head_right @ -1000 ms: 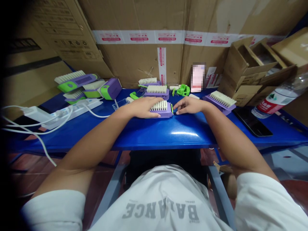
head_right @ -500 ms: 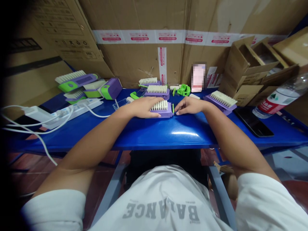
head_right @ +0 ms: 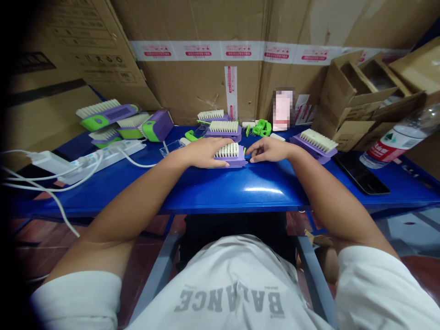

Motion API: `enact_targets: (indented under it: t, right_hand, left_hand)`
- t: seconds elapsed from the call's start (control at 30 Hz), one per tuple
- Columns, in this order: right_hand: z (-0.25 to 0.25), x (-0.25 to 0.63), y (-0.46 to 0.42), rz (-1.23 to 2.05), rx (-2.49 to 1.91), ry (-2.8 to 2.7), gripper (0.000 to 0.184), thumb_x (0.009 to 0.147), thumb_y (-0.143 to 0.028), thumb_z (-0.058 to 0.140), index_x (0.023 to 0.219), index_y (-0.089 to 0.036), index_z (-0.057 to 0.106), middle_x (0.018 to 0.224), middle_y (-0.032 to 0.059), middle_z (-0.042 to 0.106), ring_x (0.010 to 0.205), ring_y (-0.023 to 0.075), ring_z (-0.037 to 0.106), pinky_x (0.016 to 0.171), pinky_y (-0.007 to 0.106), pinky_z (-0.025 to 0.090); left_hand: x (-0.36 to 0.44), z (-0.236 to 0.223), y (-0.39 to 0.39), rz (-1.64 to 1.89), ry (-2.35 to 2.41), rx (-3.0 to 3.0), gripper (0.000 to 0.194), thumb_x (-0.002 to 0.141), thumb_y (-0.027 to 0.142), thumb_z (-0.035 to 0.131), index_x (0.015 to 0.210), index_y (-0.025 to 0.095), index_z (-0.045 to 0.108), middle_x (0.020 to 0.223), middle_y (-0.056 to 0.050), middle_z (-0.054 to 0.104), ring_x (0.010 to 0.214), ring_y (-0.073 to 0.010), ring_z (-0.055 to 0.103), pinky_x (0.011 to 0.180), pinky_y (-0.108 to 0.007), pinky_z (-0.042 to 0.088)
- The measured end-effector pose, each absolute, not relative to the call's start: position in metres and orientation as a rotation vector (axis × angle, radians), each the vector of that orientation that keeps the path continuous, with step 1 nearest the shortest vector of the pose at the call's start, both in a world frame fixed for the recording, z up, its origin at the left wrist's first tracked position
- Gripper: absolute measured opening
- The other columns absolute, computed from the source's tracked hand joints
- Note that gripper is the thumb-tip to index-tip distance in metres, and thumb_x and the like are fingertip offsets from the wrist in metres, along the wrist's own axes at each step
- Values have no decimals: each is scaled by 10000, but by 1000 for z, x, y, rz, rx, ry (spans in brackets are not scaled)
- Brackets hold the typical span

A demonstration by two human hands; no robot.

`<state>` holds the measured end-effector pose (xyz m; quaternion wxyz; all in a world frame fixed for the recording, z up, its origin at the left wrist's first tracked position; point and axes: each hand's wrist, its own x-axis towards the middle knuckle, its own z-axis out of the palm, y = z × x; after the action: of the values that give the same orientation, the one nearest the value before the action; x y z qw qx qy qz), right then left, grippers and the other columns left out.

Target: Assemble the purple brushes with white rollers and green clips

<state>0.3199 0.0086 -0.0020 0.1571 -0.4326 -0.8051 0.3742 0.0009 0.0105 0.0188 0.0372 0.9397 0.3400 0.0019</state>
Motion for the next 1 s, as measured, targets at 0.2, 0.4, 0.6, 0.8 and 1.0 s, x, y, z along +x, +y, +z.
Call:
enact_targets:
  t: [0.2, 0.4, 0.6, 0.8, 1.0]
  right_hand:
    - [-7, 314, 11, 1037, -1246, -2125, 531, 710, -552, 1025, 1065, -225, 802, 975, 75, 869, 925, 250, 810, 949, 446, 667]
    - [-11, 312, 14, 973, -1290, -2092, 513, 744, -470, 1013, 1127, -227, 774, 970, 80, 875, 924, 274, 822, 982, 485, 669]
    - [-20, 303, 19, 956, -1352, -1903, 383, 774, -242, 993, 1032, -237, 709, 838, 24, 849, 742, 195, 759, 702, 309, 582]
    - [-23, 298, 21, 1030, -1333, -1796, 440, 724, -119, 1001, 971, -240, 658, 779, -3, 823, 700, 182, 745, 673, 280, 558]
    - [-21, 297, 18, 1072, -1300, -1767, 408, 737, -56, 950, 970, -234, 665, 769, -4, 828, 686, 165, 741, 706, 284, 573]
  left_hand:
    - [1, 18, 11, -3, 1036, 2891, 925, 1041, 604, 708, 1823, 228, 388, 1861, -165, 537, 1674, -375, 579, 1380, -491, 474]
    - [1, 18, 12, -7, 1043, 2893, 930, 1037, 601, 712, 1824, 226, 388, 1846, -164, 554, 1654, -378, 599, 1369, -483, 489]
    - [1, 16, 13, -1, 1036, 2906, 918, 1034, 614, 709, 1811, 240, 396, 1824, -155, 581, 1661, -374, 593, 1365, -477, 490]
    - [0, 14, 15, 16, 1025, 2915, 911, 1038, 618, 706, 1810, 246, 399, 1825, -150, 581, 1649, -368, 605, 1355, -470, 495]
    - [0, 13, 17, 31, 1018, 2920, 908, 1032, 634, 712, 1802, 262, 408, 1816, -147, 592, 1645, -374, 609, 1350, -481, 500]
